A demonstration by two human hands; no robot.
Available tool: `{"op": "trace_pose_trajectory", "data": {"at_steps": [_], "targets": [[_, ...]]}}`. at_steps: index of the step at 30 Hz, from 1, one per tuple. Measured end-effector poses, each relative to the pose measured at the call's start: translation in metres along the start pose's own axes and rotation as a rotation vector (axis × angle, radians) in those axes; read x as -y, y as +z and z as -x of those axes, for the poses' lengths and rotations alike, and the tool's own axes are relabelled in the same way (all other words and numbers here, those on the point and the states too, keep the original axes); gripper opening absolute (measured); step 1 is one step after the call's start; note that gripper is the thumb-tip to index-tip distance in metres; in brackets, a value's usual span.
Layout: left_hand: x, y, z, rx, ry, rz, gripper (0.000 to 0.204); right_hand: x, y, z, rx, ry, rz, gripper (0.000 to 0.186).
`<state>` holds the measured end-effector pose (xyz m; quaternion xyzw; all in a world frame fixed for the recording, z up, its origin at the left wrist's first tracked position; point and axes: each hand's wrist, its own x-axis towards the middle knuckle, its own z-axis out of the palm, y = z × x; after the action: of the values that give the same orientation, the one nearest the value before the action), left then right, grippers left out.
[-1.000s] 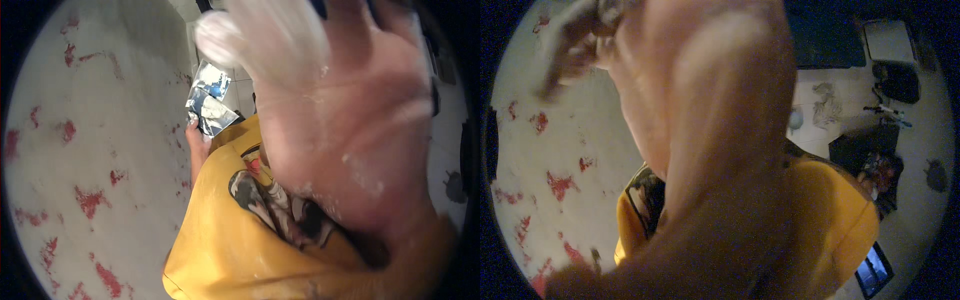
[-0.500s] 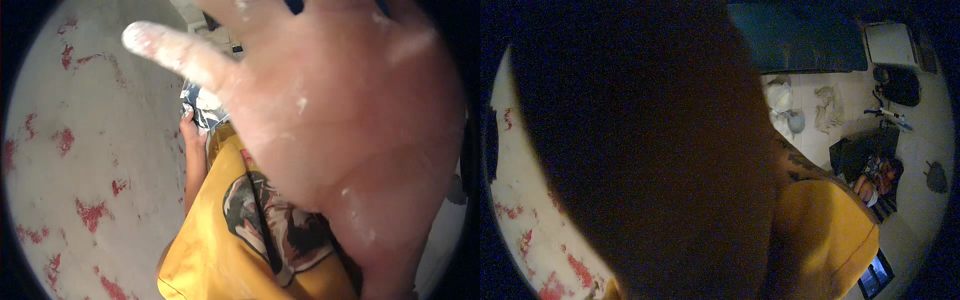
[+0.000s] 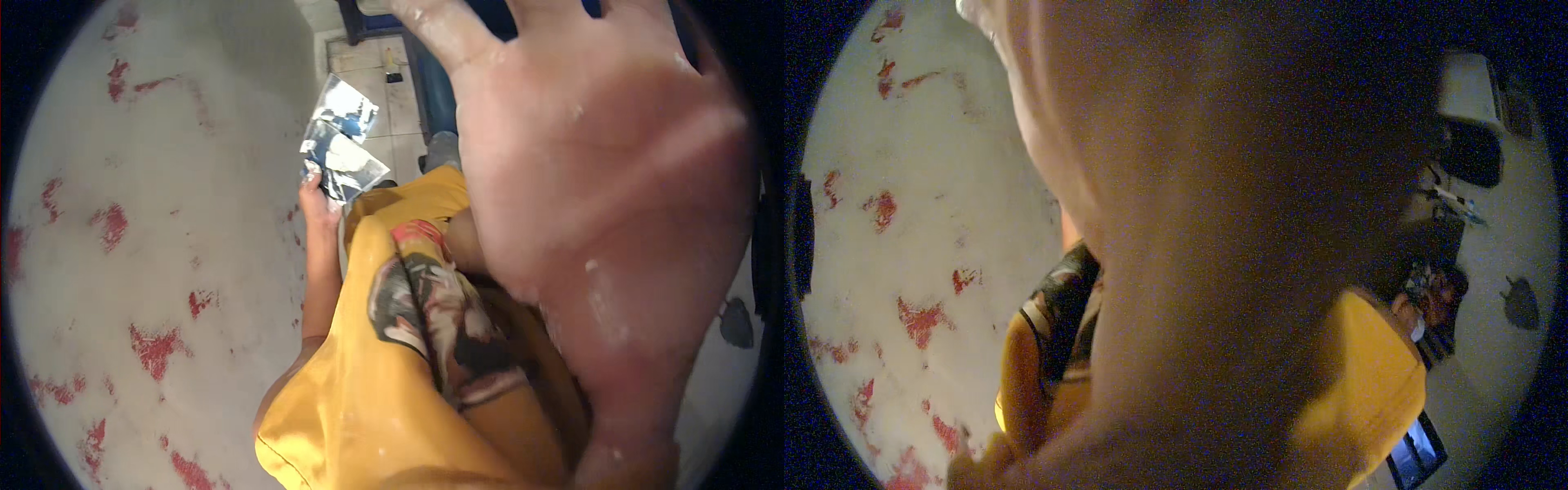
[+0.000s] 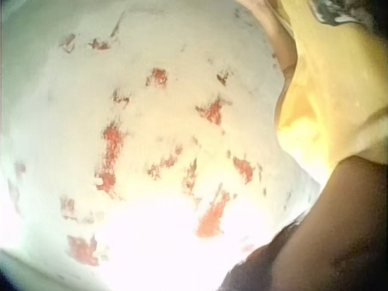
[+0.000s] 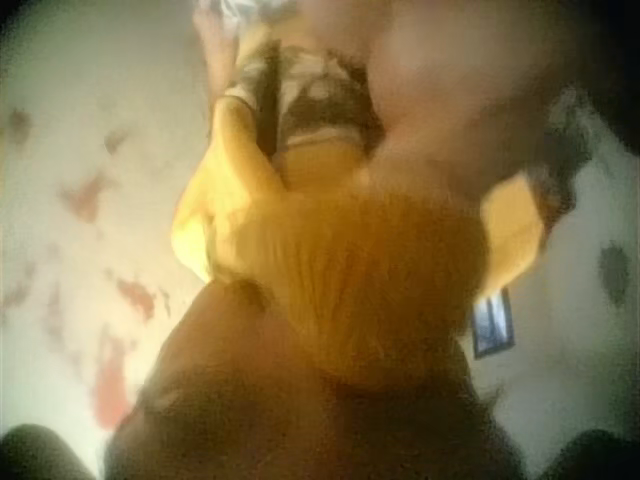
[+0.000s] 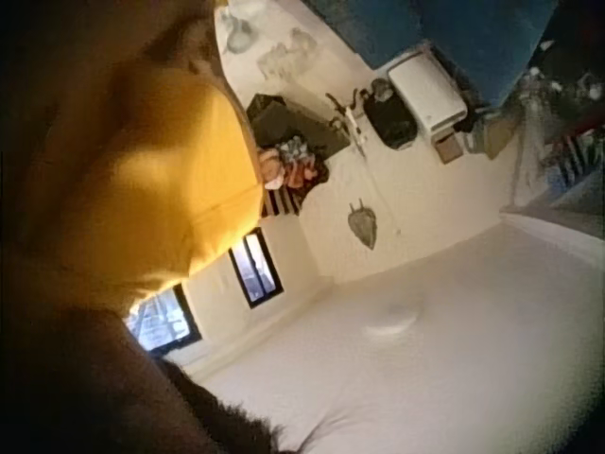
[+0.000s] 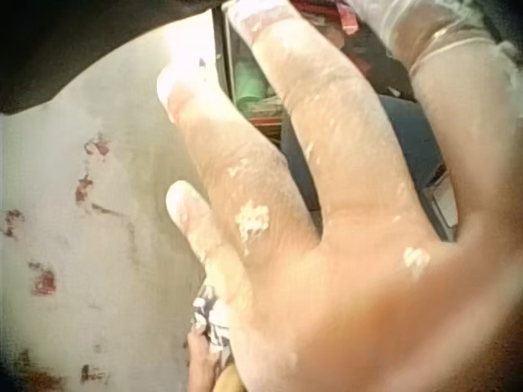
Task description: The person applies plaster to a wall using putty knives, mixes plaster on the floor, and applies the plaster onto the ceiling using the putty knives.
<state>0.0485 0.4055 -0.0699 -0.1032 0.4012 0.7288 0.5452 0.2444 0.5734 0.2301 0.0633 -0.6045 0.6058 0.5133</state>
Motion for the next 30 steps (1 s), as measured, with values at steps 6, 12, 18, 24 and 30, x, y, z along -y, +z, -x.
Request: {"op": "trace_pose_trajectory", "data": {"at_steps": [6,12,18,24,30], "targets": [[-0.011,0.056,0.011,0.000,0.044,-0.085,0.031,0.015,0.009,-0.009,-0.050,-0.105,0.243,0.059],[-0.028,0.064,0.018,-0.015,0.014,-0.144,0.028,0.103,-0.222,0.056,-0.090,-0.081,0.424,0.056],[-0.041,0.064,0.002,0.034,0.029,-0.189,0.026,0.016,-0.122,0.054,-0.153,-0.101,0.694,0.051],[-0.046,0.019,0.003,-0.175,0.194,-0.352,0.030,0.015,0.031,0.005,-0.028,-0.287,1.135,0.047],[-0.015,0.064,-0.026,-0.072,0.244,-0.063,0.031,0.197,-0.163,0.115,-0.049,-0.545,1.610,0.044]]}}
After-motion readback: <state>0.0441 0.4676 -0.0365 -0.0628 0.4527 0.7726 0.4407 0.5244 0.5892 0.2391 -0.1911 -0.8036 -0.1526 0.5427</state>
